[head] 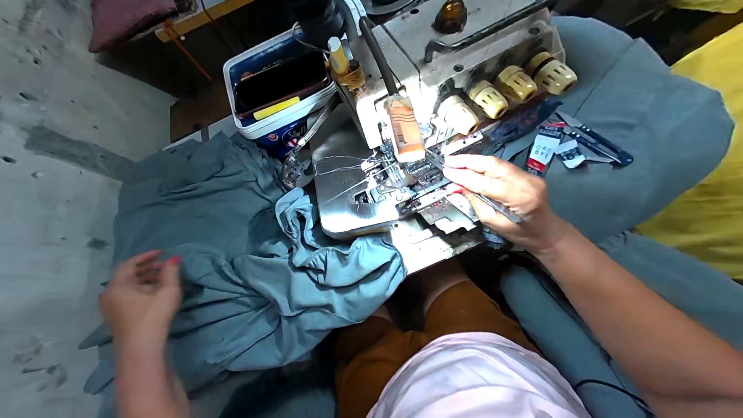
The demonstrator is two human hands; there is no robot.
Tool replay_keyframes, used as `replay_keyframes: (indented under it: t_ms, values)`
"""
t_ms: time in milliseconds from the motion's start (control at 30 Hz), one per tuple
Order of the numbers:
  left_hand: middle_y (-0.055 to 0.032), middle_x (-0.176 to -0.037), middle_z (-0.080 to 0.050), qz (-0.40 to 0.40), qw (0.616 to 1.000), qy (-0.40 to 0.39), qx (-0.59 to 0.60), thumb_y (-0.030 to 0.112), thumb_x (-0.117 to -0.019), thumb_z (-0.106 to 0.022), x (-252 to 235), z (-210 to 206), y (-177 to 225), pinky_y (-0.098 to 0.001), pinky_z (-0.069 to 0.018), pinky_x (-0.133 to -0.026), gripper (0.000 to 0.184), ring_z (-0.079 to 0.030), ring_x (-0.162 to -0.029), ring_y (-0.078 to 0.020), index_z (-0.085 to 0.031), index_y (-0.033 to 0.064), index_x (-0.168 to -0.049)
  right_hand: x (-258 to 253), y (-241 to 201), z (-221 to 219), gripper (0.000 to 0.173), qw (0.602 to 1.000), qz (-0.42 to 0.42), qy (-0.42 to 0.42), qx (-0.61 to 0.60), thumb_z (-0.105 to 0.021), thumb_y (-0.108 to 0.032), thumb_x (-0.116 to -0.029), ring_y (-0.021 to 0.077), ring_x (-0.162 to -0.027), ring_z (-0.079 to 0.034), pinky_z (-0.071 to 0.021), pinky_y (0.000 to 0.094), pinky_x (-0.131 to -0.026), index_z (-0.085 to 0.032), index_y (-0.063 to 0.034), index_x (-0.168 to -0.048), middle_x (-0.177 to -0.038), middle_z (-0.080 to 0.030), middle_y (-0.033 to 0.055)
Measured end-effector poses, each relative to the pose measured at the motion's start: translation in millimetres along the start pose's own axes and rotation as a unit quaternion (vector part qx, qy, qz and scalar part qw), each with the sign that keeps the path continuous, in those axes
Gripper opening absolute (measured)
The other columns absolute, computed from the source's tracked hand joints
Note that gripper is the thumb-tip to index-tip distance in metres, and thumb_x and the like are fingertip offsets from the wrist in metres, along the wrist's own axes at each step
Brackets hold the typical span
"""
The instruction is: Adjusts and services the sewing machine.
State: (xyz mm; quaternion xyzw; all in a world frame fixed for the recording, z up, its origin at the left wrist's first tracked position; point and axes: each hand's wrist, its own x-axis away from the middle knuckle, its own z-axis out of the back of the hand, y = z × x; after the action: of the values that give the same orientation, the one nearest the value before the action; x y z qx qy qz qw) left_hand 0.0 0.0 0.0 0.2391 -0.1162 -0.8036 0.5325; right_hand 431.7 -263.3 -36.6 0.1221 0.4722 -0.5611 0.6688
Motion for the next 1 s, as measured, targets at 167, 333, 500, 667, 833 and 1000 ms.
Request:
replay_keyframes:
  t_ms: [167, 333, 500, 667, 833, 1000]
  values:
    - [-0.0308, -0.122, -0.063, -0.199, 0.977, -0.057, 0.058, 0.016, -0.0942, -0.063, 12.6, -35.3, 113.7, -0.0543, -0.0521, -0.079, 0.039, -0.065, -0.1, -0.0405, -0.064, -0.0078, -0.124, 7.4, 7.8, -9.7, 0.018, 0.997, -0.049, 0.05, -0.013, -0.064, 0.0, -0.0962, 0.0212, -0.116, -0.069, -0.0507, 0.026, -0.104, -0.074, 0.009, -0.108, -0.116, -0.072, 0.022]
    - [-0.0214, -0.125, -0.065, -0.331, 0.934, -0.082, 0.102, 0.019, -0.0948, -0.067, 1.5, -70.7, 181.9, -0.0446, -0.0515, -0.096, 0.035, -0.063, -0.115, -0.0316, -0.069, -0.0025, -0.122, 13.7, 10.5, -18.1, 0.02, 0.986, -0.118, 0.088, -0.083, -0.064, -0.001, -0.0967, 0.0143, -0.11, -0.07, -0.0546, 0.0257, -0.1, -0.072, 0.0105, -0.11, -0.113, -0.073, 0.0176]
    - [-0.0249, -0.127, -0.063, -0.374, 0.92, -0.104, 0.053, 0.021, -0.0961, -0.066, -18.7, -100.5, 226.3, -0.0534, -0.0471, -0.1, 0.037, -0.061, -0.118, -0.0407, -0.07, -0.0019, -0.125, 10.2, 2.9, -18.4, 0.019, 0.955, -0.214, 0.119, -0.167, -0.061, 0.0, -0.0985, 0.0078, -0.098, -0.074, -0.061, 0.0252, -0.091, -0.069, 0.0066, -0.114, -0.107, -0.076, 0.0047]
    - [-0.0219, -0.122, -0.066, -0.374, 0.916, -0.13, 0.06, 0.026, -0.0977, -0.065, -30.3, -122.8, 235.6, -0.0536, -0.0452, -0.104, 0.031, -0.063, -0.116, -0.0377, -0.075, 0.0048, -0.118, 10.7, -18.0, -1.3, 0.019, 0.931, -0.268, 0.102, -0.226, -0.058, -0.001, -0.0996, 0.0086, -0.091, -0.075, -0.0633, 0.0275, -0.086, -0.071, -0.0026, -0.114, -0.101, -0.077, -0.0029]
    - [-0.0194, -0.104, -0.069, -0.364, 0.919, -0.096, 0.115, 0.012, -0.0961, -0.066, -25.9, -126.4, 237.9, -0.0436, -0.0515, -0.094, 0.016, -0.068, -0.101, -0.0303, -0.075, 0.0, -0.094, 25.9, -40.4, 7.0, 0.012, 0.954, -0.221, 0.073, -0.187, -0.065, -0.013, -0.0981, 0.004, -0.095, -0.072, -0.0611, 0.0216, -0.085, -0.075, -0.008, -0.103, -0.103, -0.075, -0.0043]
    - [-0.0221, -0.098, -0.066, -0.372, 0.92, -0.094, 0.079, 0.01, -0.0985, -0.061, -22.1, -122.8, 242.0, -0.0457, -0.0523, -0.089, 0.019, -0.067, -0.097, -0.0338, -0.069, -0.0043, -0.089, 36.9, -37.6, -3.2, 0.022, 0.985, -0.151, -0.039, -0.073, -0.061, -0.018, -0.1, 0.011, -0.108, -0.071, -0.0535, 0.0329, -0.103, -0.079, -0.0048, -0.101, -0.105, -0.077, 0.0043]
